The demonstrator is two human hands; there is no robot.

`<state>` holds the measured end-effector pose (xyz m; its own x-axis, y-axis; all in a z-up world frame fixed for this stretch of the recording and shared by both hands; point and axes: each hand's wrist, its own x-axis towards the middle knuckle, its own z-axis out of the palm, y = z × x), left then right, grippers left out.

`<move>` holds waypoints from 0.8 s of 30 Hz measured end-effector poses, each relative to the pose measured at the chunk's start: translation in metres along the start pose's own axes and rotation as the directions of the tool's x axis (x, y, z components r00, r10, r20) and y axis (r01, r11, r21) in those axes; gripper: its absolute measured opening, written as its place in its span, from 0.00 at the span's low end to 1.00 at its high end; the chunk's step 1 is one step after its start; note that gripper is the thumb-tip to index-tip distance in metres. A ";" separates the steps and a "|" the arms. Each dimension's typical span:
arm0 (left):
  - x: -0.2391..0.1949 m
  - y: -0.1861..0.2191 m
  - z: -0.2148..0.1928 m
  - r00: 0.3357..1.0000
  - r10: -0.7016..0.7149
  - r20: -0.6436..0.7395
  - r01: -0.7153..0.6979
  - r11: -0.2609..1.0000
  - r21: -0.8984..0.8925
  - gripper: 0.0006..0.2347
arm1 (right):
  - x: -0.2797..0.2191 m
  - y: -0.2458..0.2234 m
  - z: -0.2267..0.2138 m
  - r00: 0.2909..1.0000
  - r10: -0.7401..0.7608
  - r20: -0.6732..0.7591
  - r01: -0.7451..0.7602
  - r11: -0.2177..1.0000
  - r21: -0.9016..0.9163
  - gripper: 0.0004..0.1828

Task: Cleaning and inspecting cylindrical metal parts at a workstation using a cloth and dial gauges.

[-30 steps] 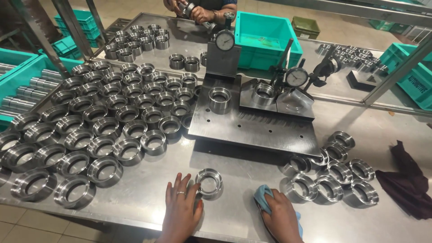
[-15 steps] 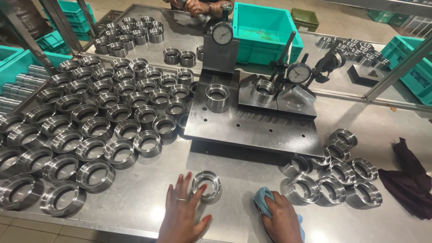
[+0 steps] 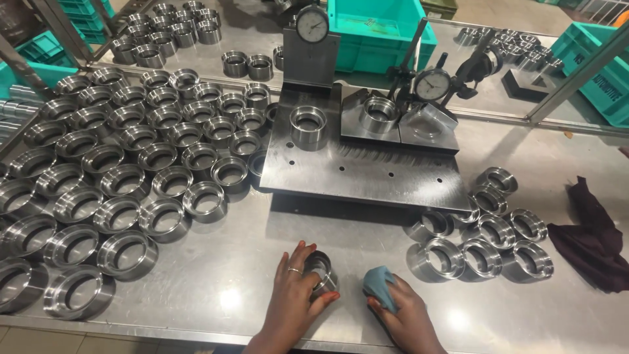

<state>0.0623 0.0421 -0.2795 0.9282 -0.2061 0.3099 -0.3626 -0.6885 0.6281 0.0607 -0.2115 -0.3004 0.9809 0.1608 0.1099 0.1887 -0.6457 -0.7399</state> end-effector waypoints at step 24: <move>0.004 -0.008 0.004 0.925 -0.367 0.095 0.369 0.811 -0.454 0.26 | 0.011 -0.025 0.005 0.992 -0.091 0.092 0.116 0.942 -0.314 0.17</move>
<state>0.0697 0.0443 -0.2858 0.9999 -0.0040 -0.0122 0.0102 -0.3193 0.9476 0.0661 -0.1899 -0.2836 0.9510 0.2869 0.1153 0.3064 -0.8244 -0.4758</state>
